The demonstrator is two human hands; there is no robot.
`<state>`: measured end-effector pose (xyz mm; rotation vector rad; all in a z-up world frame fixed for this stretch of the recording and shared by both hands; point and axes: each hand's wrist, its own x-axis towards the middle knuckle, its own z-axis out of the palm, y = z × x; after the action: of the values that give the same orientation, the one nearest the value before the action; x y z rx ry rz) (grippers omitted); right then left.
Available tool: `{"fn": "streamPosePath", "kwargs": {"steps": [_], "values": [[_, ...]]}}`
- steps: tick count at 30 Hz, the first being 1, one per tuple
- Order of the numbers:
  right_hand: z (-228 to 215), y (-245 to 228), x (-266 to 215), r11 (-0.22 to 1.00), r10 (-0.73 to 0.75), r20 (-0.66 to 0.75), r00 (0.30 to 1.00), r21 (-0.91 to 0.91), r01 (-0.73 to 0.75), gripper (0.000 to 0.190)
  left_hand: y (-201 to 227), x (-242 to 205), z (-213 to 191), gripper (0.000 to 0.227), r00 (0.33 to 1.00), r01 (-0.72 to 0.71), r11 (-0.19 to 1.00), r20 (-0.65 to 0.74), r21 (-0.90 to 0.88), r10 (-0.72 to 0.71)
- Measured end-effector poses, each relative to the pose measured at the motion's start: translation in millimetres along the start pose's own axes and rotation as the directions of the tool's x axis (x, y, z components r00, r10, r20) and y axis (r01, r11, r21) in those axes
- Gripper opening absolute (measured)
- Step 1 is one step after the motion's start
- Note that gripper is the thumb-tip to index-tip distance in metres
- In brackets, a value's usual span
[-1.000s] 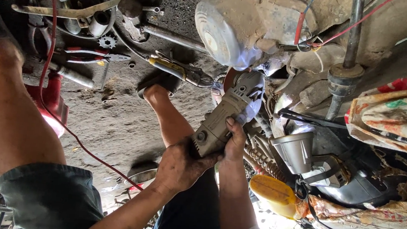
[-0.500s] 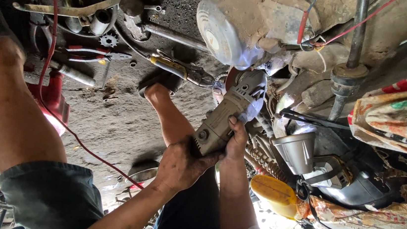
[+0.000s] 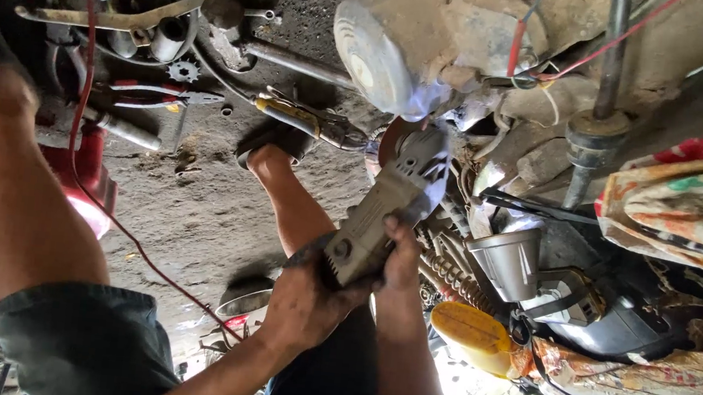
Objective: Grinding down welds on a motorcycle frame using an angle grinder and adjusting parts with a hammer.
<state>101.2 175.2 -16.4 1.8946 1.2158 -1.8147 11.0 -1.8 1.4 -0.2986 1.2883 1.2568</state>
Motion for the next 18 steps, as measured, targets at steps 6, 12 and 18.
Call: {"fn": "streamPosePath", "kwargs": {"steps": [6,12,18], "values": [[-30,14,3,0.989,-0.003,-0.03,1.0,0.147,0.007,0.014,18,0,-5,0.093,0.958,0.231,0.971,0.163,0.053,-0.237],[-19,-2,9,0.997,-0.059,0.119,0.991,0.055,0.053,0.054,8,1,0,0.078,0.996,-0.091,0.994,-0.001,-0.063,0.091],[-38,7,22,0.993,-0.114,0.008,0.993,0.034,0.114,0.045,18,8,-4,0.077,0.989,0.098,0.995,0.106,0.025,-0.1]]}}
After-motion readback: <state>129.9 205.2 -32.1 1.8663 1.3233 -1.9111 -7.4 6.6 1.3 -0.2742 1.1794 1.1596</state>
